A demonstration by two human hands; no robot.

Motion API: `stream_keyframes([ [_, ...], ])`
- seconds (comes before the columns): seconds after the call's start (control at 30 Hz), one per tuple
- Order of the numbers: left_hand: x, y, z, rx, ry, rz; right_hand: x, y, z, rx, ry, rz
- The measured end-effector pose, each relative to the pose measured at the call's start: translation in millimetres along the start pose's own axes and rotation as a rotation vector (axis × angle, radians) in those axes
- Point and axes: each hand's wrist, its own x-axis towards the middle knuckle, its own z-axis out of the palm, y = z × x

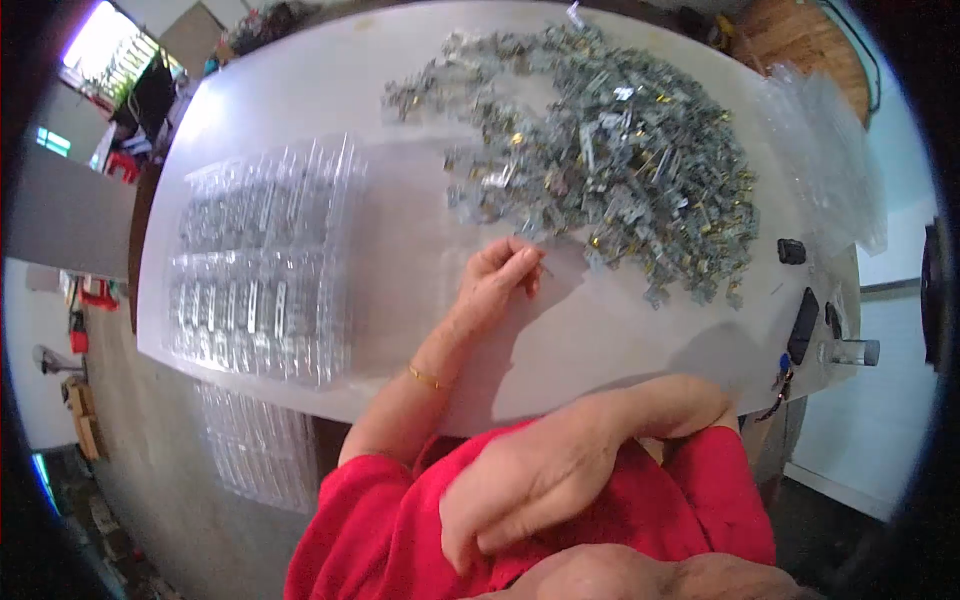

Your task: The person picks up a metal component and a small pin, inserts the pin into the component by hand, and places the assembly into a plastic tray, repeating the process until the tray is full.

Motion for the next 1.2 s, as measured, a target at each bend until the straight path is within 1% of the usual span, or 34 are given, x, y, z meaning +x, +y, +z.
stream_keyframes([
  [0.07, -6.0, 15.2, 7.0, 0.063, 0.032, -0.037, -13.8, 14.9, -4.1, -0.144, 0.118, -0.014],
  [0.13, -5.1, 9.8, 8.1, -0.03, 0.027, -0.004, -24.2, 21.9, -10.5, -0.32, 0.195, -0.035],
  [0.23, -1.6, 7.7, 1.1, 0.011, -0.004, 0.007, -26.1, 28.1, -10.3, -0.457, 0.281, -0.036],
  [0.33, -0.4, 3.7, -1.7, 0.013, -0.031, 0.024, -29.1, 38.7, -12.2, -0.507, 0.289, -0.027],
  [0.5, 1.1, 0.7, -4.4, 0.059, -0.076, 0.067, -34.7, 44.9, -12.0, -0.543, 0.321, -0.075],
  [0.57, 0.9, -0.2, -3.2, 0.05, -0.073, 0.076, -39.5, 49.0, -11.8, -0.536, 0.346, -0.06],
  [0.67, -0.4, 0.1, -1.3, 0.072, -0.062, 0.076, -45.7, 55.4, -15.0, -0.562, 0.329, -0.068],
  [0.77, -3.1, 2.0, 0.0, 0.051, -0.049, 0.059, -61.0, 49.9, -11.4, -0.388, 0.595, 0.081],
  [0.8, -4.0, 2.9, -0.2, 0.031, -0.045, 0.05, -68.7, 49.1, -14.2, -0.436, 0.735, 0.092],
  [0.83, -3.4, 5.0, -1.8, 0.084, -0.031, 0.037, -76.7, 48.6, -19.2, -0.485, 0.876, 0.103],
  [0.9, -3.5, 3.5, 0.6, 0.008, -0.028, 0.048, -89.3, 49.7, -25.6, -0.443, 1.184, 0.071],
  [1.0, -3.2, 0.9, -4.1, -0.014, -0.044, 0.056, -110.2, 62.6, -43.6, -0.733, 1.55, 0.073],
  [1.1, -5.6, 7.4, -3.0, 0.065, -0.048, 0.049, -126.5, 79.2, -62.2, -0.94, 1.62, 0.101],
  [1.2, -6.1, 10.2, -0.4, 0.19, -0.018, 0.04, -126.4, 88.8, -63.3, -0.684, 1.608, 0.079],
])
